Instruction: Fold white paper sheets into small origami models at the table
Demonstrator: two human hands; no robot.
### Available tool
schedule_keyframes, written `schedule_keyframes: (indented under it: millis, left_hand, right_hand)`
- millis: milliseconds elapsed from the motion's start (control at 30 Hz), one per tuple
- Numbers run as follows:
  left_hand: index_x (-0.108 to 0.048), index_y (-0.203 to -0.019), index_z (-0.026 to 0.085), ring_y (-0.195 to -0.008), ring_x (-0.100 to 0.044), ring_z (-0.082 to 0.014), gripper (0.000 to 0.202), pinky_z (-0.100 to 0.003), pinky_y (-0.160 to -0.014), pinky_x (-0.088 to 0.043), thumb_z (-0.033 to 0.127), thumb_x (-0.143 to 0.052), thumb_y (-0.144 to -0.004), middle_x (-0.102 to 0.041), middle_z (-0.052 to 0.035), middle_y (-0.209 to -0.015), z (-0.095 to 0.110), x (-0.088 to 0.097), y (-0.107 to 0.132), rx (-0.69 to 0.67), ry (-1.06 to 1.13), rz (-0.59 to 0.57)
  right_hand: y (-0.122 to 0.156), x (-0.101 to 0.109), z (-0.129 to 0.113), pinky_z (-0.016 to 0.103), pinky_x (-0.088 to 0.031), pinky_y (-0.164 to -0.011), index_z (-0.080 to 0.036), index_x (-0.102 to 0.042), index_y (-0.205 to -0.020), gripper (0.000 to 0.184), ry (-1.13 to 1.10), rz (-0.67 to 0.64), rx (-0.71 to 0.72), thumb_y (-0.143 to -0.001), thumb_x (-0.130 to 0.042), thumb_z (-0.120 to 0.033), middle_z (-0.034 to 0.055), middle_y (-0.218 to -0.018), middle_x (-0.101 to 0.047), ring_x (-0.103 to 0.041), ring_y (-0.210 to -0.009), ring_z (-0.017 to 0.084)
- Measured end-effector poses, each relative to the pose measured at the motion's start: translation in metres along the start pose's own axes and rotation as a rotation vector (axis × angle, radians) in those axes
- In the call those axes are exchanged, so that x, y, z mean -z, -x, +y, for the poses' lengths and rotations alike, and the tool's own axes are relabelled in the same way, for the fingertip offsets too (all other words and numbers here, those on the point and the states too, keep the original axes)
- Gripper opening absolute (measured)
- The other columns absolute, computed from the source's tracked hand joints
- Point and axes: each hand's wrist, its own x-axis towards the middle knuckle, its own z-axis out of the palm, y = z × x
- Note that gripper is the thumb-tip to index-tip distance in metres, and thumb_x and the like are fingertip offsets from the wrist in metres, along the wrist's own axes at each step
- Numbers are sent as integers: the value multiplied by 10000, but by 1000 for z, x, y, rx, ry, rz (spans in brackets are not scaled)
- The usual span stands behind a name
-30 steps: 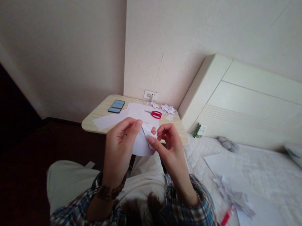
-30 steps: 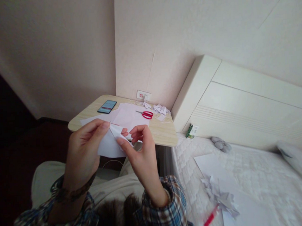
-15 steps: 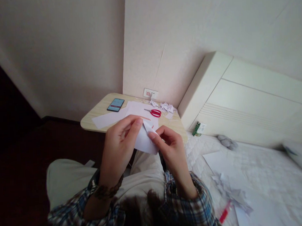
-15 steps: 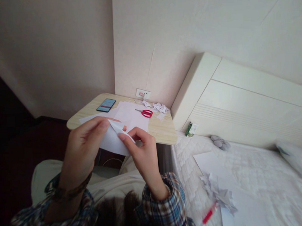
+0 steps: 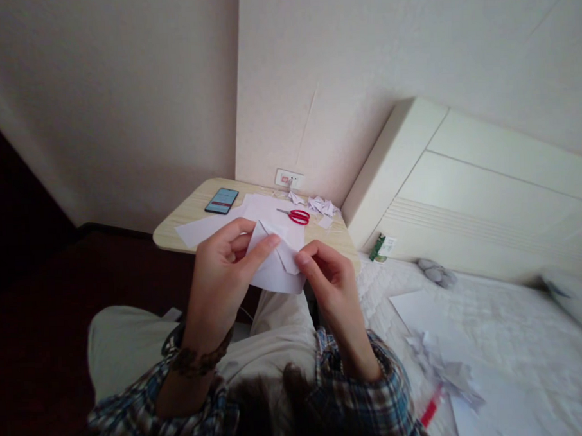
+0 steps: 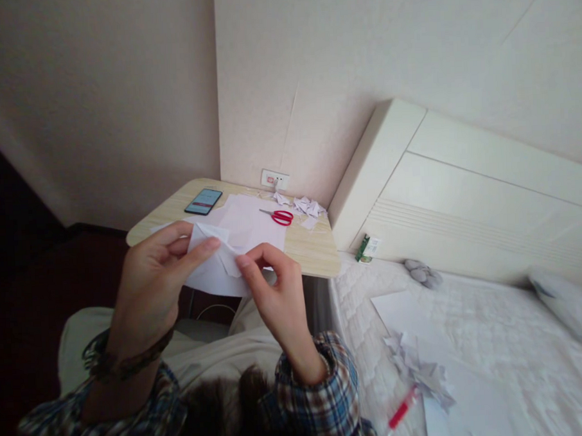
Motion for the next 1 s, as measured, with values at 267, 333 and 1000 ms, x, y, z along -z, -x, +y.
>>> schedule_keyframes:
  millis: [267,333,1000]
  left_hand:
    - [-516,-575,187,-453,-341,-77,284,-207,-388,-225,313,-673,-775,-411,57,-511,-1,1,0,-65,-40,105]
    - [-508,-564,183,-454,-342,-73,295,-202,-395,-227,307,-667,-780,-409,58,-513,0,2,0,-88,-72,105]
    - [-609,-613,180,-498,-564,-92,168,-165,-444,-376,267,-695,-728,-658,49,-566,-2,4,-2,-114,-265,38]
  right_hand:
    - [0,-1,-5,236,-306,-551,-181,-496,-607,292,111,14,51,-864,-560,-305,-49,-570,-439,-404,-571,99]
    - [0,-2,-6,234,-300,-548,-182,-484,-601,297,139,11,72,-870,-549,-290,-49,-567,-437,-400,-571,99]
    - [-5,-3,-2,240,-326,-591,-185,-487,-585,311,220,-24,138,-879,-546,-266,-40,-587,-463,-440,-605,108]
